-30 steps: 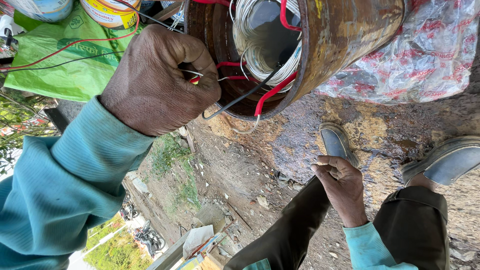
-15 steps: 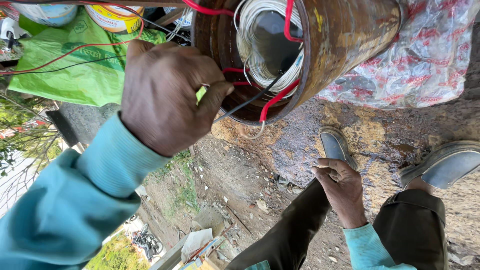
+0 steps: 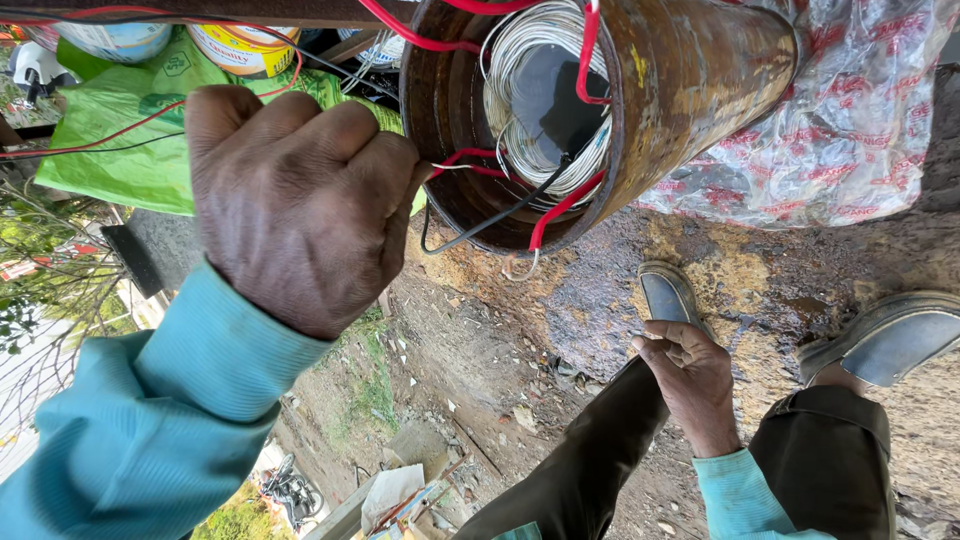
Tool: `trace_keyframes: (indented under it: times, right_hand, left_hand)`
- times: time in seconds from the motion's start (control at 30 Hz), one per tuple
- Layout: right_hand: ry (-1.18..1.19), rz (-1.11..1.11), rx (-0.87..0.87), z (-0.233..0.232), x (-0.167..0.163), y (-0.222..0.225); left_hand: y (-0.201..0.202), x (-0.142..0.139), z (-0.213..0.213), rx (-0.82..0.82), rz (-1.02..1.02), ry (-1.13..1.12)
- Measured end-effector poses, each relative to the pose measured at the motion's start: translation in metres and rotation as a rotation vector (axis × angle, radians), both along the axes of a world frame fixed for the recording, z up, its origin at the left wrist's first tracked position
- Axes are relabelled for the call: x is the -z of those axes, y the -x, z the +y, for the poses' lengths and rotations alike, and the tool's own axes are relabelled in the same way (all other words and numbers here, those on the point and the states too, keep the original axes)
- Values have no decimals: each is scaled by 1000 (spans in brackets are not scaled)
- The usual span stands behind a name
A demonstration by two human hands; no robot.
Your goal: The person uses an analog multimeter with red and black test leads to test the windings of a submersible pump motor inside a rusty pipe, attaching clips to the wire ends and pressing the meter, then arranges the wires inside the pipe.
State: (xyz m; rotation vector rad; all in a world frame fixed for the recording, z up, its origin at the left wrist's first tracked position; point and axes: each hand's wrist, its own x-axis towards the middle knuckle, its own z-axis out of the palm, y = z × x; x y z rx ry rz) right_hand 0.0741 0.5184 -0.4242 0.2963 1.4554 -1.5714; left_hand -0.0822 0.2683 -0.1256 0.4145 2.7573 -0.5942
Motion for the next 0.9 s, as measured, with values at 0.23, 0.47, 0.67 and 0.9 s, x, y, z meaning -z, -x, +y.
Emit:
trace_keyframes:
  times: [0.23, 0.47, 0.67, 0.9]
  right_hand:
    - [16, 2, 18, 0, 0, -2]
    - [40, -44, 47, -2, 2, -8]
    - [21, -7, 19, -2, 5, -8]
    - [-9, 2, 1, -7, 2, -3]
  left_hand:
    - [-8, -22, -12, 47, 26, 140]
    - [-16, -43, -32, 26, 48, 224]
    - [-17, -71, -49, -35, 27, 224]
    - [-31, -51, 54, -3, -47, -202]
